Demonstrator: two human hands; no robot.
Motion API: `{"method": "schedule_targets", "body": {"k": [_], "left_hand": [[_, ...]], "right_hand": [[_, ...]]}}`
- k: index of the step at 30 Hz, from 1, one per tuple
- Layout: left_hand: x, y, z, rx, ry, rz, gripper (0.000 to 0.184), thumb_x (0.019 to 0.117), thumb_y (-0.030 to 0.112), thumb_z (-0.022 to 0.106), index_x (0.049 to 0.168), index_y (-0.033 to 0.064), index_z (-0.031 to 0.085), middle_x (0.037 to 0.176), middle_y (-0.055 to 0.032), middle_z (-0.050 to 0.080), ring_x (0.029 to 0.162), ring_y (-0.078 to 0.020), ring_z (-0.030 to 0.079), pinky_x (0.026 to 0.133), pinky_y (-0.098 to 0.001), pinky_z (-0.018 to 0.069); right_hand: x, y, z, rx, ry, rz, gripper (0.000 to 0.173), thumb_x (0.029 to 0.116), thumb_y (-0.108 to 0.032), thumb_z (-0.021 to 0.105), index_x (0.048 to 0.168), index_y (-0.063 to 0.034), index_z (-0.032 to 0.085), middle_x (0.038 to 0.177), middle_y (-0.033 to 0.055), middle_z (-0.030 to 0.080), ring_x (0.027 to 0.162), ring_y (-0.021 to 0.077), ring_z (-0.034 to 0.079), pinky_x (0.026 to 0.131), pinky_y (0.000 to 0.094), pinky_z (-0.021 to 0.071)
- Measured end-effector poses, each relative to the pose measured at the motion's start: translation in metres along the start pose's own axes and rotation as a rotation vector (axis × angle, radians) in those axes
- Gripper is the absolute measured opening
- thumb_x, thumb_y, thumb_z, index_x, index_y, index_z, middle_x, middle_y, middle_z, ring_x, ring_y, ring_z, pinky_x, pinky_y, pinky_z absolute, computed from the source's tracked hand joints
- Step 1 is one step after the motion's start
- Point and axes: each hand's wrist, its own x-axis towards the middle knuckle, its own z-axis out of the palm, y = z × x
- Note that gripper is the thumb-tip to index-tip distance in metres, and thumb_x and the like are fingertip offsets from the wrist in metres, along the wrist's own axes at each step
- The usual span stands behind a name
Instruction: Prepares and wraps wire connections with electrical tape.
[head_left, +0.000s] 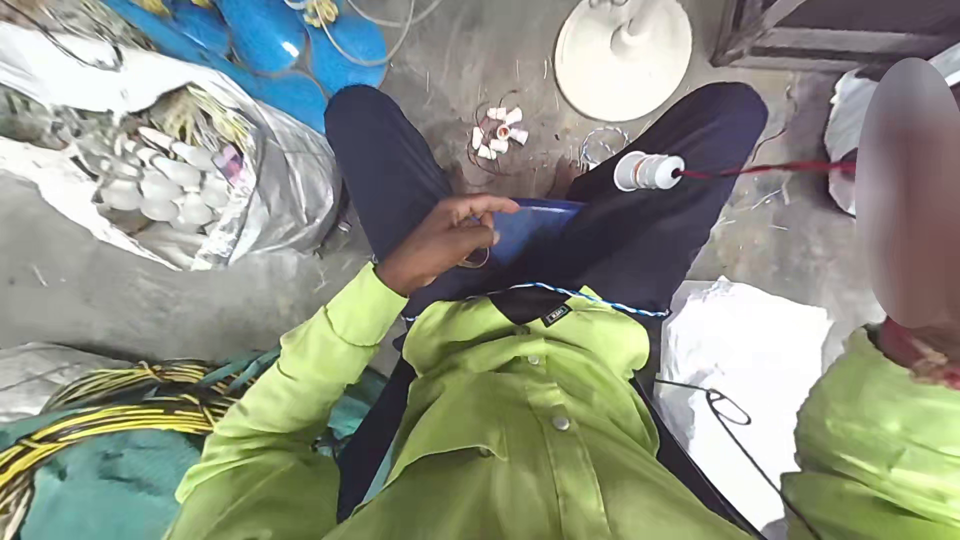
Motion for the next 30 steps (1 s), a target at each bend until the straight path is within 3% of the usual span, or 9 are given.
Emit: {"method": "schedule_targets", "body": {"k": [2,5,7,10,16,20,23,26,30], "left_hand": [[0.003,-0.011,-0.001,-0.047,0.034,-0.067,0.046,0.0917,-0.003,0.052,0.137,0.0041,0.06,0.093,-0.0029,0.057,0.064,-0.0072,0.05,0.053,-0.0213,0.0428],[0.039,-0.037,0.005,-0.007,0.104,-0.099,0.04,0.0949,-0.004,0.055,0.134,0.0029,0.062,0.1,-0.0082,0.064,0.076,-0.0123,0.059,0.066,-0.0294,0.0519],[0.075,-0.057,0.017,0.165,0.113,-0.07,0.035,0.0961,0.0,0.055,0.13,0.0004,0.065,0.109,-0.0142,0.07,0.094,-0.0195,0.066,0.085,-0.0389,0.0554],[0.106,-0.081,0.034,0.507,-0.011,-0.121,0.032,0.0973,0.003,0.055,0.126,0.0013,0.068,0.112,-0.0177,0.072,0.106,-0.0292,0.069,0.097,-0.0513,0.0533],[0.081,-0.065,0.024,0.541,-0.029,-0.048,0.038,0.0955,0.004,0.058,0.133,0.0036,0.067,0.132,-0.0134,0.068,0.123,-0.0257,0.065,0.108,-0.0486,0.049],[0.031,-0.032,0.024,0.464,-0.1,0.058,0.028,0.1044,0.025,0.058,0.118,0.0068,0.074,0.108,-0.0076,0.075,0.098,-0.015,0.072,0.091,-0.0401,0.0581],[0.012,-0.029,0.034,0.573,-0.292,0.015,0.035,0.1033,0.039,0.059,0.113,0.0099,0.076,0.097,-0.0078,0.074,0.088,-0.0196,0.07,0.082,-0.0462,0.0574],[0.013,-0.036,0.035,0.597,-0.301,0.009,0.031,0.1041,0.029,0.058,0.112,0.0058,0.076,0.103,-0.0132,0.072,0.097,-0.0261,0.068,0.086,-0.0499,0.0543],[0.009,-0.023,0.025,0.237,-0.203,0.0,0.021,0.1012,0.021,0.064,0.105,0.0052,0.077,0.093,-0.0034,0.073,0.085,-0.008,0.067,0.079,-0.0293,0.0561]], "right_hand": [[-0.019,-0.01,-0.003,-0.041,-0.047,-0.013,0.025,0.0926,-0.02,0.076,0.113,-0.0081,0.071,0.109,0.001,0.071,0.098,0.0139,0.069,0.088,0.0327,0.0599],[-0.031,-0.009,-0.003,-0.002,-0.054,0.019,0.025,0.0881,-0.022,0.081,0.11,-0.0122,0.075,0.108,0.0002,0.073,0.096,0.0144,0.07,0.085,0.0314,0.0608],[-0.034,0.003,-0.001,0.036,0.009,0.04,0.025,0.0881,-0.021,0.081,0.111,-0.011,0.074,0.106,0.0006,0.073,0.093,0.0141,0.07,0.083,0.0311,0.0612],[-0.037,0.013,0.008,0.058,0.092,0.082,0.024,0.0898,-0.016,0.078,0.111,-0.0068,0.071,0.104,0.0021,0.072,0.091,0.0139,0.069,0.084,0.0324,0.06],[-0.033,0.015,0.025,0.093,0.114,0.085,0.024,0.09,-0.015,0.078,0.111,-0.0053,0.071,0.103,0.0033,0.073,0.091,0.0157,0.07,0.084,0.0325,0.0609],[-0.034,0.014,0.021,0.108,0.188,0.046,0.026,0.0912,-0.014,0.076,0.112,-0.0021,0.067,0.106,0.0068,0.07,0.092,0.0181,0.069,0.085,0.0344,0.0595],[-0.027,0.008,0.022,0.117,0.196,0.038,0.026,0.0931,-0.015,0.074,0.115,-0.0027,0.066,0.106,0.0051,0.069,0.09,0.0167,0.068,0.084,0.0339,0.0594],[-0.027,0.002,0.03,0.097,0.186,0.066,0.025,0.0932,-0.017,0.074,0.115,-0.0055,0.068,0.103,0.0022,0.07,0.09,0.0156,0.069,0.086,0.0341,0.0597],[-0.029,-0.006,0.042,0.104,0.148,0.131,0.02,0.0966,-0.02,0.071,0.114,-0.012,0.07,0.105,-0.0005,0.072,0.096,0.0172,0.071,0.093,0.0404,0.0593]]}}
